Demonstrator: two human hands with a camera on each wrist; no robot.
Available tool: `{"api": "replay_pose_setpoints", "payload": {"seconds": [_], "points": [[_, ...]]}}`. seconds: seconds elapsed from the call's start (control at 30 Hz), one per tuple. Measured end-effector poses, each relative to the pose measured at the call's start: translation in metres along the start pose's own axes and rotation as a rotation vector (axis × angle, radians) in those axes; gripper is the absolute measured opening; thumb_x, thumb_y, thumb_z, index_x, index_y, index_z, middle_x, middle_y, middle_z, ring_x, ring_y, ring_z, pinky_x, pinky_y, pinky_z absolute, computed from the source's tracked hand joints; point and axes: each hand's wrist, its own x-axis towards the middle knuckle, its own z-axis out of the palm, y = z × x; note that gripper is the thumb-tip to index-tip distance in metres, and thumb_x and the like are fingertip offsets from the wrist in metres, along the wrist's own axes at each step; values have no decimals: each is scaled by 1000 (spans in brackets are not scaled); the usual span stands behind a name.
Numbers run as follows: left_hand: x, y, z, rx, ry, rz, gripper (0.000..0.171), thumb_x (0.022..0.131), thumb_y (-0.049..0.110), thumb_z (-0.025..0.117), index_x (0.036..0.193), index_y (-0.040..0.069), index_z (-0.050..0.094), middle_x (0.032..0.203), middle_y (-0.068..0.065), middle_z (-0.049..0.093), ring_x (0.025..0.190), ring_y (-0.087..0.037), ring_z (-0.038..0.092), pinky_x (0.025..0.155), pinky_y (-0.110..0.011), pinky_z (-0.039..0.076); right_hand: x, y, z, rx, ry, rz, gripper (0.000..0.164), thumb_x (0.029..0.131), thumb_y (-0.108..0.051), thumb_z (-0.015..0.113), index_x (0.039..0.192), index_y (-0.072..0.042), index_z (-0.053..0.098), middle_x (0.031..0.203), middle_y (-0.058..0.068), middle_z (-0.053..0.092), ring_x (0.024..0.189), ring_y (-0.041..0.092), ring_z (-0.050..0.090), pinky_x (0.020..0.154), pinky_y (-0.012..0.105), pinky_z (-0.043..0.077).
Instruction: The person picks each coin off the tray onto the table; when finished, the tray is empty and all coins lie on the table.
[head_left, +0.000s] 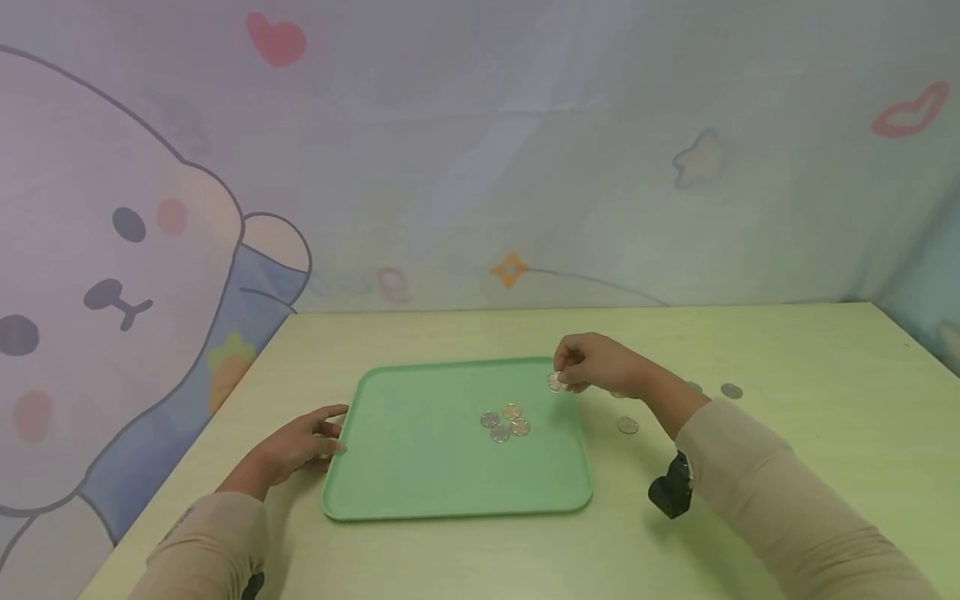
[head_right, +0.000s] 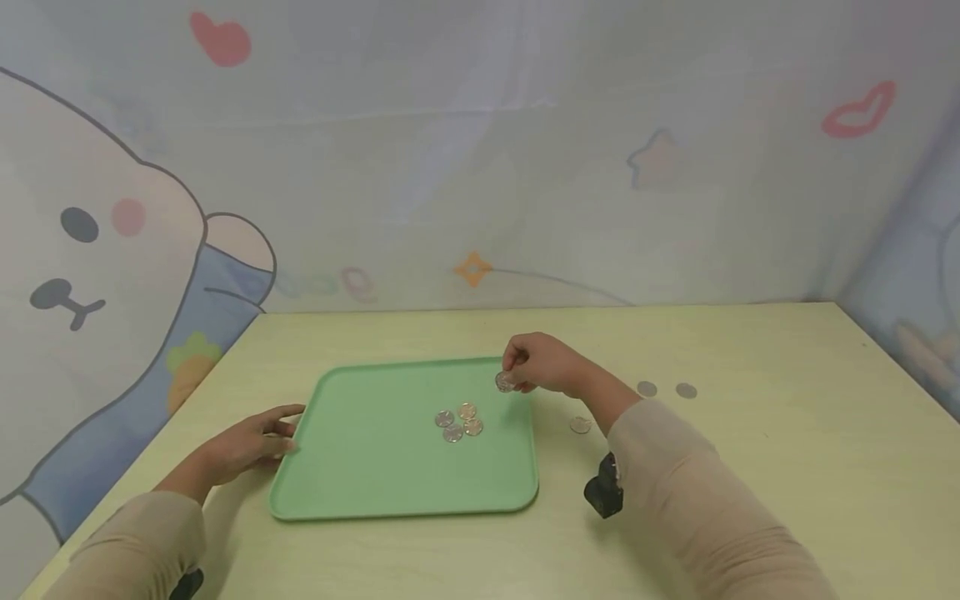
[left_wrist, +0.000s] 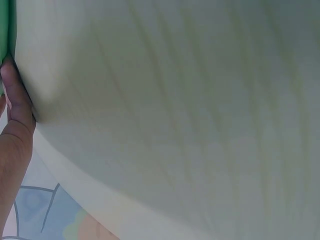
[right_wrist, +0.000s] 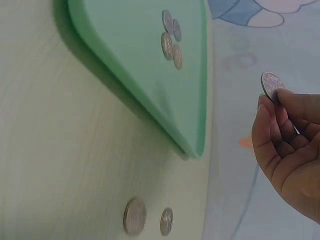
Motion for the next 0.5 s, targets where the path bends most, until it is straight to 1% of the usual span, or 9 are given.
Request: {"api": "replay_pose_setpoints", "payload": {"seconds": [0.07, 0.13, 0.23, 0.33, 0.5], "points": [[0, 0, 0, 0, -1, 1, 67, 87, 3, 55, 142, -6, 18, 119, -26, 40, 91, -18, 52, 77, -35, 49, -5, 4, -5, 7, 13, 8, 5, 88, -2, 50, 91, 2, 51, 85, 8, 56, 86, 29, 58, 78, 40, 50], [1, -1, 1, -1, -3, 1, 67, 87, 3, 55, 142, -6, 17, 119, -26, 40, 91, -18, 52, 78, -35, 49, -9, 9, -9, 10, 21, 20, 5, 88, -2, 51, 91, 1, 51, 83, 7, 55, 82, 28, 57, 78, 42, 49], [1, -1, 1, 0, -5, 2, 68, 87, 4, 55, 142, -6, 17, 119, -26, 40, 91, -18, 52, 78, -35, 49, -15, 16, -15, 22, 25, 22, 6, 87, -1, 51, 91, 3, 50, 80, 6, 53, 76, 21, 55, 74, 40, 48], [0, -1, 1, 1, -5, 2, 68, 87, 4, 55, 142, -6, 16, 119, -26, 39, 91, -18, 52, 78, -36, 49, -21, 23, -19, 46, 23, 26, 8, 87, 0, 52, 91, 6, 49, 78, 5, 52, 72, 18, 52, 71, 38, 47], [1, 0, 2, 11, -5, 4, 69, 87, 4, 55, 142, -7, 16, 118, -25, 39, 91, -19, 51, 77, -35, 49, -35, 32, -26, 66, 28, 43, 10, 87, -1, 53, 92, 6, 48, 82, 7, 54, 76, 17, 53, 72, 34, 48]]}}
